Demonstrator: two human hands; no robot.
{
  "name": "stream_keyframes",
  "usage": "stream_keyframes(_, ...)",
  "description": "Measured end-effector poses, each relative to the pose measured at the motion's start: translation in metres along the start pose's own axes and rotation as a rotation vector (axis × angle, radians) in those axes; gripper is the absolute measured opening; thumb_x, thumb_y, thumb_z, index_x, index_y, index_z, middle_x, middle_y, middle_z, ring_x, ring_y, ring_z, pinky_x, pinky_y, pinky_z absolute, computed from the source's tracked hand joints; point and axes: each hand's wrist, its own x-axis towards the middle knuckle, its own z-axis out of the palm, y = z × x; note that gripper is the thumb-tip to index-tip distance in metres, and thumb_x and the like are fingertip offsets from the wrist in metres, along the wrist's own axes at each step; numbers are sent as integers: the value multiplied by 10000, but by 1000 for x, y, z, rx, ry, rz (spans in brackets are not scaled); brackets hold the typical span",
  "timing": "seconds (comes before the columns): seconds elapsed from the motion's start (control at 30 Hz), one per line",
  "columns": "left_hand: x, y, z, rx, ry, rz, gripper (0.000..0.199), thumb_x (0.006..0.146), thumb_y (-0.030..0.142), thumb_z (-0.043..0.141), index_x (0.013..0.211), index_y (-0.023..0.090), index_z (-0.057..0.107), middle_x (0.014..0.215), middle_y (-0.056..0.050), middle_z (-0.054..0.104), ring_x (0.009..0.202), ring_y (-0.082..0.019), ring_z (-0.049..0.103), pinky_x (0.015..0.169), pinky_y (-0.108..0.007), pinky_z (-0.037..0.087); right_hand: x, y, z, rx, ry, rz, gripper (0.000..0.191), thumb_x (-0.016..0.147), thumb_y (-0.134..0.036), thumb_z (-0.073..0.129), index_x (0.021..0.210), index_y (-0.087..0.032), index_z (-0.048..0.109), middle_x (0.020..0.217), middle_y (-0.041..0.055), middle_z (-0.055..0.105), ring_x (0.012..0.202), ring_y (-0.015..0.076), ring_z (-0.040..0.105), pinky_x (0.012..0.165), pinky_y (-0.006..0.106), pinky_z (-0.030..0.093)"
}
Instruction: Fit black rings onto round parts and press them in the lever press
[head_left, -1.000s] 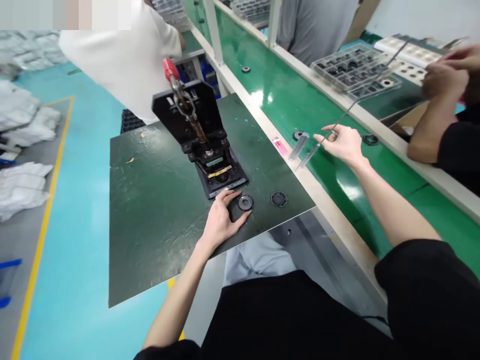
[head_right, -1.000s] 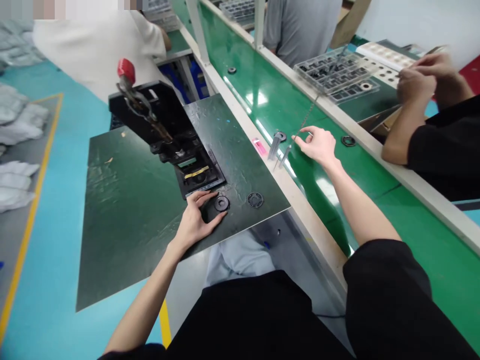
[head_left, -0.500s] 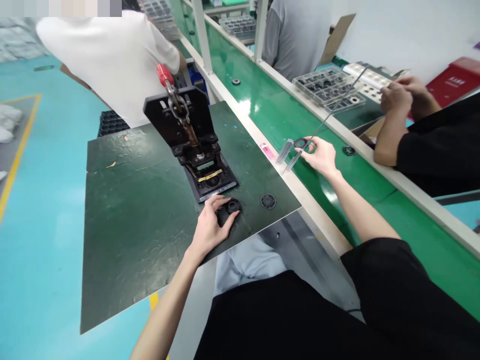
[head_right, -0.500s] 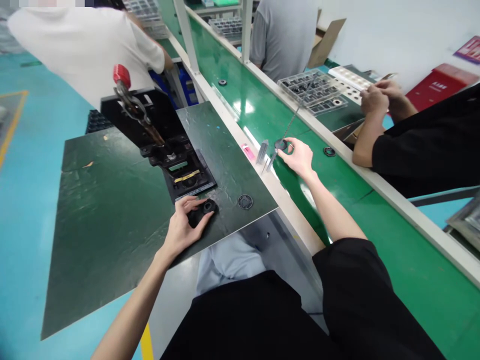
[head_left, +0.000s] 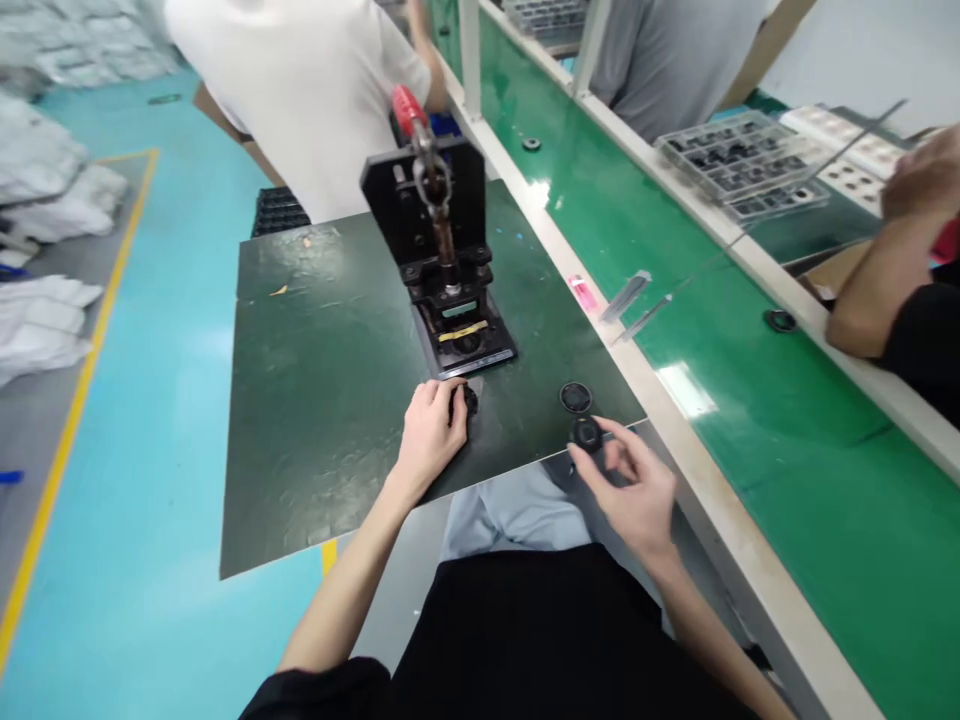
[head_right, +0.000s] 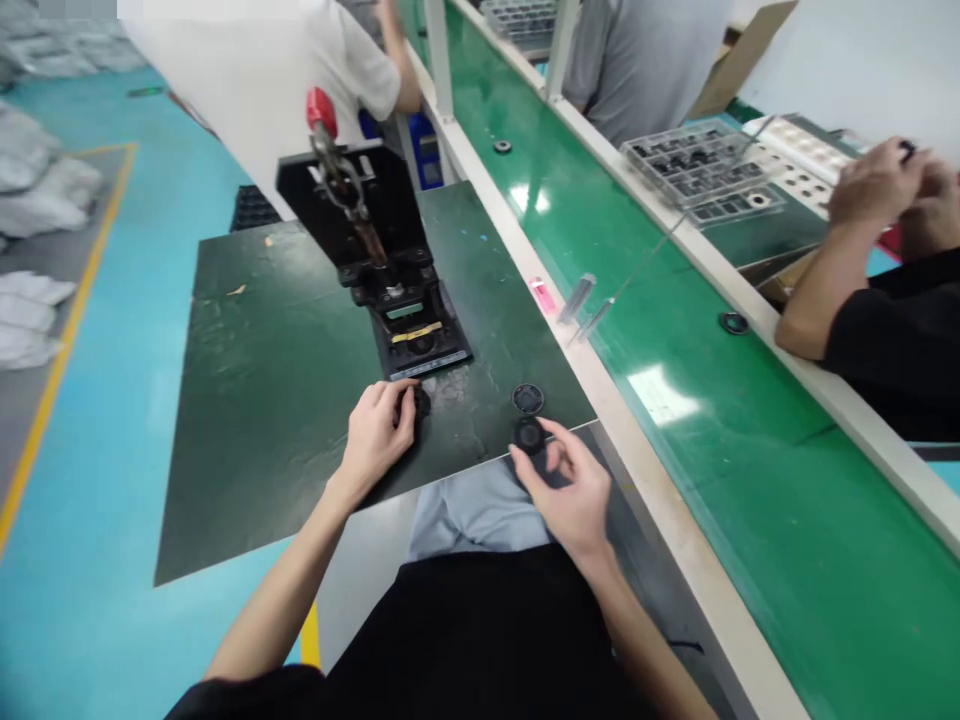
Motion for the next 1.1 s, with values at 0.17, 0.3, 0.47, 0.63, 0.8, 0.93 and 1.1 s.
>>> stream_keyframes(0.17,-9,18,-20,-86,86,-20,285,1007,310,563,1248,212,680,1223,-135,687,1124,-267,658,990,-444,581,19,-35,53,534,-437,376,400,756,-530,835,981,-216,732,648,-63,395,538,83,303,470,237,272)
stream_keyframes(0.3,-9,36,-28,-498,-29,-98,394,999,370,597,1361,222,645,1242,-103,728,927,-181,724,898,-350,617,35,-54,71,860,-768,642,461,769,-614,821,800,-205,610,638,-100,226,536,64,88,448,233,117)
stream_keyframes(0.47,9,30,-21,-684,-54,-277,287,961,406,638,1087,192,781,967,-57,799,818,-179,740,810,-305,609,42,-51,81,789,-794,560,486,785,-626,817,797,-186,612,661,-87,285,543,55,137,474,237,119)
stream_keyframes(0.63,23,16,-22,-588,-71,-321,264,940,396,648,1047,177,751,832,-31,774,701,-156,714,660,-248,566,51,-29,63,461,-454,257,475,882,-574,734,1170,-197,710,719,-33,546,565,93,365,509,246,294)
stream_keyframes(0.8,8,35,-6,-354,-347,-100,262,1005,288,586,1235,175,640,786,-5,743,645,-139,692,647,-237,537,54,-13,41,257,-282,-21,325,1006,-499,613,1095,-214,742,969,68,767,864,181,684,821,329,551)
stream_keyframes(0.93,-5,50,7,6,-280,99,282,1069,346,504,1239,157,625,937,-83,755,867,-214,719,723,-294,564,52,-11,36,208,-248,-137,280,1022,-431,615,1070,-223,798,1103,88,756,1058,216,706,917,351,569)
stream_keyframes(1.1,-19,52,7,50,-93,132,281,1067,354,520,1243,151,600,963,-82,736,915,-225,682,787,-327,583,45,-6,34,142,-206,-231,237,1021,-354,626,1106,-229,808,955,54,699,747,137,648,616,257,531)
